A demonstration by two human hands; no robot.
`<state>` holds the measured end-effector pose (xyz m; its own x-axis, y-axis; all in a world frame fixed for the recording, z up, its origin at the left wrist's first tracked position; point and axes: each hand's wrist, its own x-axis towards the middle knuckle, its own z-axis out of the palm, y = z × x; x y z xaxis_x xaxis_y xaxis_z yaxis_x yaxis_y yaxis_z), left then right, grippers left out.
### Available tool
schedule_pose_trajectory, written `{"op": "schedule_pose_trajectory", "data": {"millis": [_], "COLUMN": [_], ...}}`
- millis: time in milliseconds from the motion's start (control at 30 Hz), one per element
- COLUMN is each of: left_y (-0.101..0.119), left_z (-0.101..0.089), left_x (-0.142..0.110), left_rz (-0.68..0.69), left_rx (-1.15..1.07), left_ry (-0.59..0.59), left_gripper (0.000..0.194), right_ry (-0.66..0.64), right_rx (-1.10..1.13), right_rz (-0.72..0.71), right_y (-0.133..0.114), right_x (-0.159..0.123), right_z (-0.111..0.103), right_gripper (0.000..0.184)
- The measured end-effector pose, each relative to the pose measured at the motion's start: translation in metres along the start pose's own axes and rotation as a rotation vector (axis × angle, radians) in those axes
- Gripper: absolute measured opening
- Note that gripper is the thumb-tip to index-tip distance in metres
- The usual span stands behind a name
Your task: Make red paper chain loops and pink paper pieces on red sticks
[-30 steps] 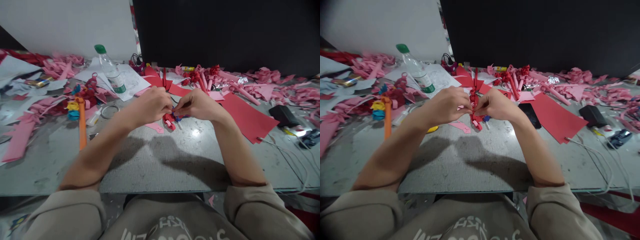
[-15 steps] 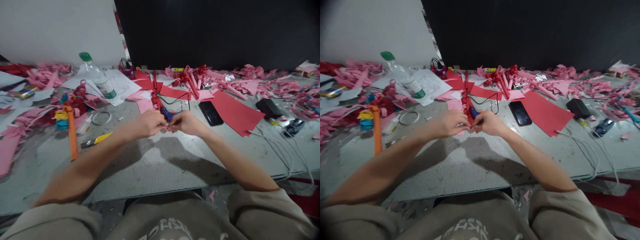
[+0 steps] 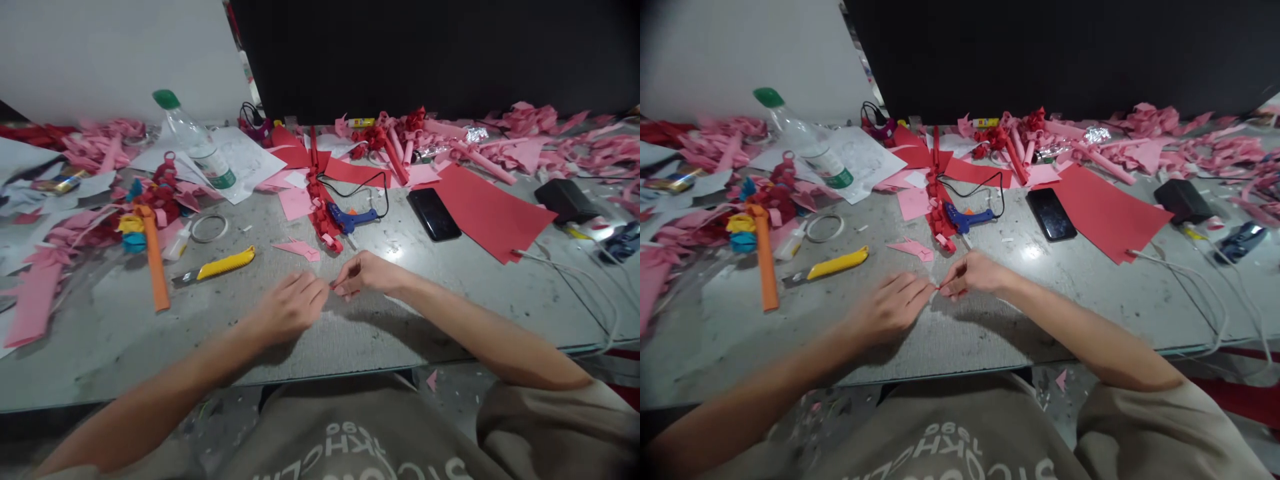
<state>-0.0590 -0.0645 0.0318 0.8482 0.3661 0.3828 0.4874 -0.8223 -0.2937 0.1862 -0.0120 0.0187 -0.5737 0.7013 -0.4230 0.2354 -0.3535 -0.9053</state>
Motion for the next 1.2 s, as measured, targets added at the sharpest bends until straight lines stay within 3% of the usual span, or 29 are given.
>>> {"op": "schedule_pose_trajectory", "data": {"millis": [100,267,433,633,833,1200], "left_y": [0.001,-0.001,-0.01,-0.028,-0.03,-0.029], "left_z": [0.002,0.009,0.018,0.032,0.037,0.047], "left_x": [-0.008,-0.006,0.004,0.017,0.026,0.018], "left_rz": [0.025,-0.082,-0.299,-0.351,-0.391,-0.377], "left_rx": [0.027,-0.046,-0.34,-0.568,-0.587,-0.526], "left_ry": [0.059,-0.037,-0.155,-0.18,-0.135,-0.086], "left_gripper": [0.017,0.018,0.02,0.013,0.014,0.017], "right_ry": [-0.003,0.068,0.177,0.257,0.304,0.305], "right_rx": [-0.017,-0.122,-0.278,-0.449,-0.525,-0.61], "right_rz": [0.021,-0.032,-0.156,-0.255,-0.28,-0.329], "right_y": [0.003,0.004,0.003,0.008,0.004,0.004], "right_x": [0.005,0.012,0.007,-0.001,0.002,0.007], "right_z": [0.004,0.01,0.015,0.014,0.003,0.004], "right_gripper": [0.026,0.01,0.006,0.012,0.012,0.015]}}
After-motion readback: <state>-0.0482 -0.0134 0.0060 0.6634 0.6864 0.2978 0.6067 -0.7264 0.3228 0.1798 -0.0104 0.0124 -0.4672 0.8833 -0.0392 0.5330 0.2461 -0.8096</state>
